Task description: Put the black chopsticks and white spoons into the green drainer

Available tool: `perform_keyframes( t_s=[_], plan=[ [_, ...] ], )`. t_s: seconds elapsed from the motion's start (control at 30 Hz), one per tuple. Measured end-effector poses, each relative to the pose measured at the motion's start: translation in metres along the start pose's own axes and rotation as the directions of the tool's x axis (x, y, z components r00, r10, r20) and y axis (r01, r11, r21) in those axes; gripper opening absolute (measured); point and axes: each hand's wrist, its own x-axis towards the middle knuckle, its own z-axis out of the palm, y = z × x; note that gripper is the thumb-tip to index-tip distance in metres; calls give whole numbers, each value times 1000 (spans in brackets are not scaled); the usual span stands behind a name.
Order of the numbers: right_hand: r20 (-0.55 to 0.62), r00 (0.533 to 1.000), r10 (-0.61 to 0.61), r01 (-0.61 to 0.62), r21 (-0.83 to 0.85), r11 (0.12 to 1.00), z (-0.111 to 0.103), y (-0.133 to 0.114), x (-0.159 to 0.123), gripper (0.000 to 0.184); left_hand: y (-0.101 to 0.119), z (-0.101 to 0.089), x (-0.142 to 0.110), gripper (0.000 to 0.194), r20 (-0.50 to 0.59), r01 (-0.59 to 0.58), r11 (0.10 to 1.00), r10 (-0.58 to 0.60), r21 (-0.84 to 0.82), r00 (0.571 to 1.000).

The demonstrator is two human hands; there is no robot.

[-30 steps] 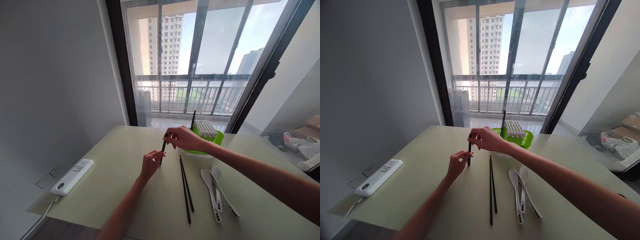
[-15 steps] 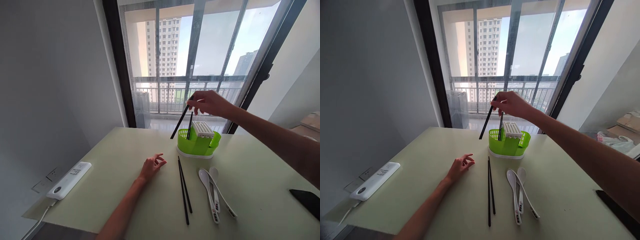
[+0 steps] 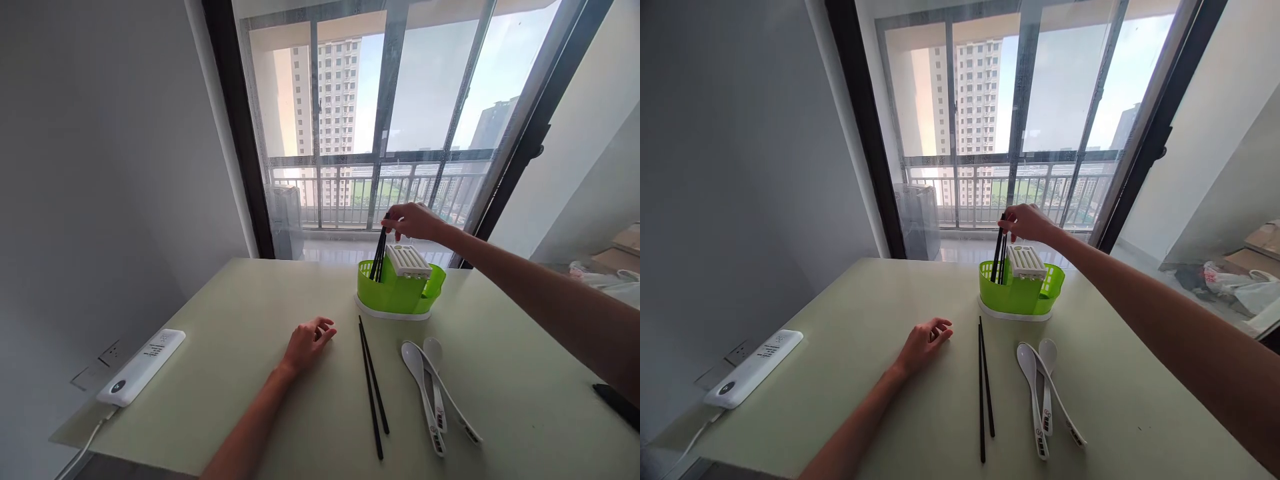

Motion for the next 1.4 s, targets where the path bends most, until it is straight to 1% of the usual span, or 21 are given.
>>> perform_keyframes(
  t_s=[0.13, 0.33, 0.5, 0.7, 0.8, 0.9, 1.0, 1.13, 1.4],
  plan=[
    [55, 998, 0, -1, 10, 1000, 15, 11, 8, 27, 1, 0, 0, 40, 4, -5, 1000, 5, 8, 1000],
    [119, 993, 15, -17, 10, 1000, 27, 22, 12, 27, 1, -1, 0, 42, 15, -1, 999, 1, 38, 1000],
    [135, 991, 19, -18, -15, 1000, 34, 27, 14, 33, 1, -2, 1, 40, 29, 3, 999, -4, 41, 1000],
    [124, 992, 25, -19, -48, 999, 36, 31, 14, 30, 4, -3, 0, 42, 31, 8, 999, -9, 41, 999],
    [105, 994, 29, -21, -72, 997, 34, 30, 15, 29, 5, -3, 1, 42, 33, 11, 1000, -12, 23, 999],
    [52, 998, 40, -35, -92, 995, 34, 27, 14, 24, 3, -3, 2, 44, 31, 15, 1000, -15, 12, 999],
    [3, 999, 46, -46, -107, 993, 36, 22, 13, 23, 2, -2, 2, 45, 28, 22, 1000, -22, 17, 999],
    [-27, 998, 53, -57, -130, 990, 38, 15, 13, 19, 3, -2, 2, 46, 29, 29, 999, -30, 31, 999],
    [-106, 987, 121, -139, -185, 973, 36, 5, 12, 24, 6, -4, 4, 45, 37, 42, 998, -44, 50, 998]
  ],
)
